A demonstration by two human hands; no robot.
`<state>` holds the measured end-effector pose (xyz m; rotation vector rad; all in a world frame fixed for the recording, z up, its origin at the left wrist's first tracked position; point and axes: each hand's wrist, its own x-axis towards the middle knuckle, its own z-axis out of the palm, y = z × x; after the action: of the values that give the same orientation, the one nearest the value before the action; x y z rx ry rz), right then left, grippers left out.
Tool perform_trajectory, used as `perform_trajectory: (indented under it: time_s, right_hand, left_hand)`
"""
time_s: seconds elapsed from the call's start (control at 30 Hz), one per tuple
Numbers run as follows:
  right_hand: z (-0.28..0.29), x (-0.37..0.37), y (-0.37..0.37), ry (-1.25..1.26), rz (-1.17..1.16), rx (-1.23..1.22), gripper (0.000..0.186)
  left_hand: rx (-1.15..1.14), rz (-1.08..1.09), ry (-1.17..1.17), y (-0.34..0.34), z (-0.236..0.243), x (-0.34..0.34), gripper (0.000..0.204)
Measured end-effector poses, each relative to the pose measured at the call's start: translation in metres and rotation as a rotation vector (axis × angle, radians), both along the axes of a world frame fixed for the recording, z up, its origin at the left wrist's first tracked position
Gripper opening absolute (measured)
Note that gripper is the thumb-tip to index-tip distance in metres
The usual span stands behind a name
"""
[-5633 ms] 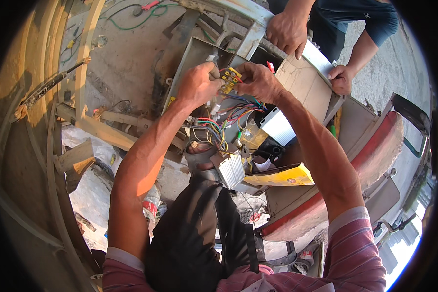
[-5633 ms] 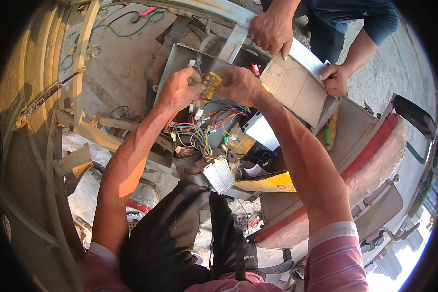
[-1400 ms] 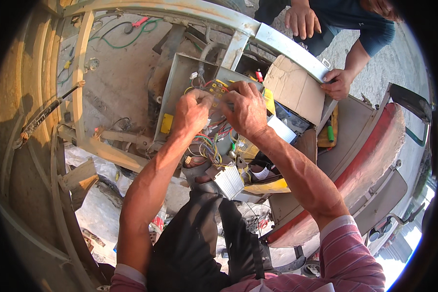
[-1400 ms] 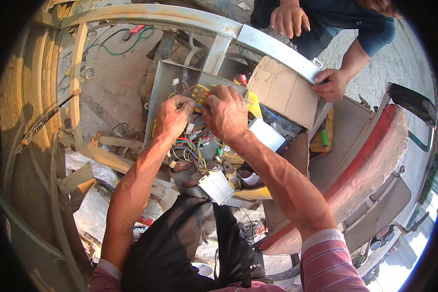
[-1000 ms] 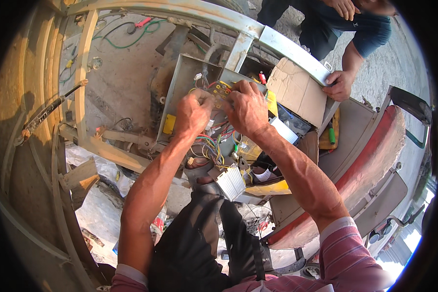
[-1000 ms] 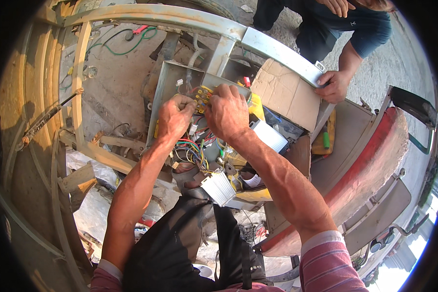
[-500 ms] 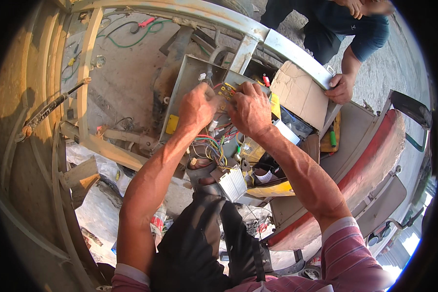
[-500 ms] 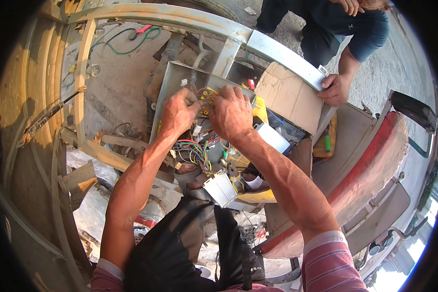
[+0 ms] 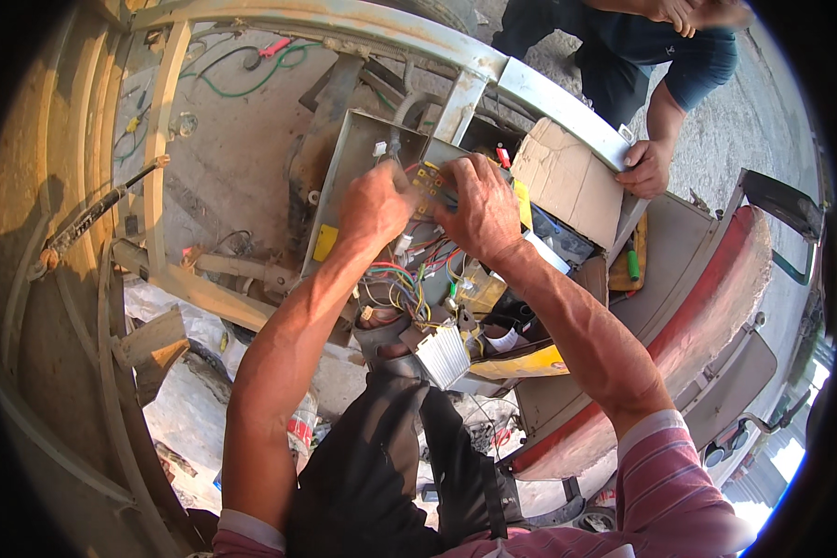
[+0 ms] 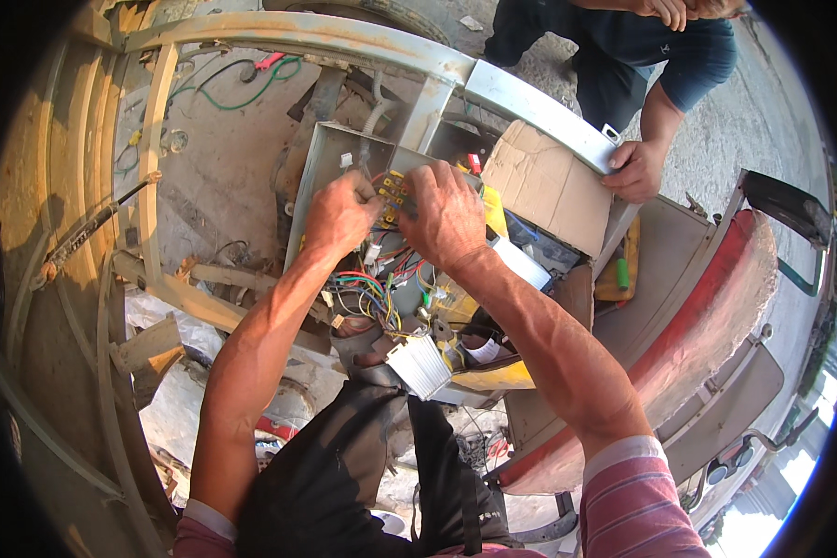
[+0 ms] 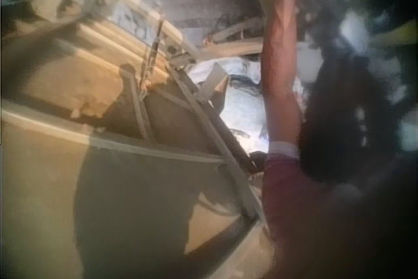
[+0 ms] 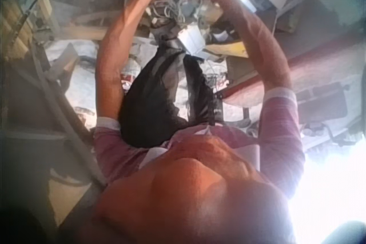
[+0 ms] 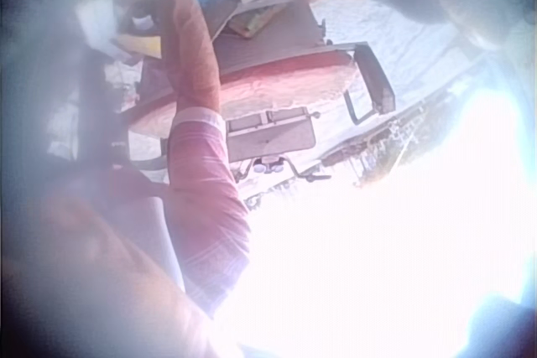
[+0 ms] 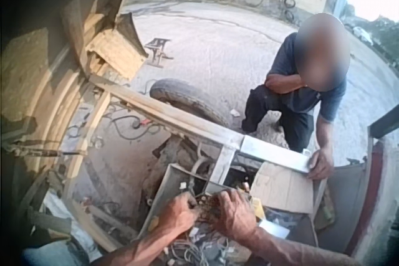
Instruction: The person works on an open electrical control box, repeatedly connecting and disconnecting wires to a yellow terminal block. They adjust wire positions and test connections by hand throughout the clip.
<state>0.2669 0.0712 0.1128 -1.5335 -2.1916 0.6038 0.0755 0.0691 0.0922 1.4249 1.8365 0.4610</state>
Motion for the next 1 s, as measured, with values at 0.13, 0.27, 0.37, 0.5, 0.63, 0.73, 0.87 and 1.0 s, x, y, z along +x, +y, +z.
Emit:
perform_trajectory:
  time_s: [0.13, 0.27, 0.37, 0.5, 0.63, 0.73, 0.87, 1.0]
  right_hand:
    - [0.008, -0.002, 0.007, -0.064, -0.022, -0.142, 0.048]
    - [0.013, -0.005, 0.015, -0.142, 0.008, -0.24, 0.047]
    - [0.011, -0.009, 0.017, -0.171, -0.002, -0.212, 0.045]
    - [0.008, -0.014, 0.013, -0.17, -0.037, -0.192, 0.043]
    - [0.013, -0.017, 0.008, -0.192, -0.03, -0.184, 0.045]
    - [0.017, -0.015, 0.004, -0.225, -0.068, -0.289, 0.046]
    - [0.015, -0.012, 0.003, -0.132, -0.084, -0.275, 0.046]
    - [0.009, -0.011, 0.01, -0.075, -0.092, -0.379, 0.042]
  left_hand:
    - [0.024, -0.004, 0.039, -0.002, 0.003, 0.001, 0.021]
    - [0.072, 0.008, 0.034, -0.009, 0.001, 0.002, 0.021]
    - [0.158, 0.035, 0.016, -0.014, -0.004, 0.004, 0.021]
    - [0.167, 0.063, -0.056, -0.019, -0.01, 0.003, 0.023]
    - [0.138, 0.071, -0.065, -0.021, -0.013, 0.0, 0.024]
    - [0.127, 0.071, -0.068, -0.018, -0.016, 0.0, 0.026]
    - [0.127, 0.067, -0.074, -0.019, -0.016, 0.0, 0.027]
    - [0.094, 0.068, -0.088, -0.019, -0.013, 0.0, 0.027]
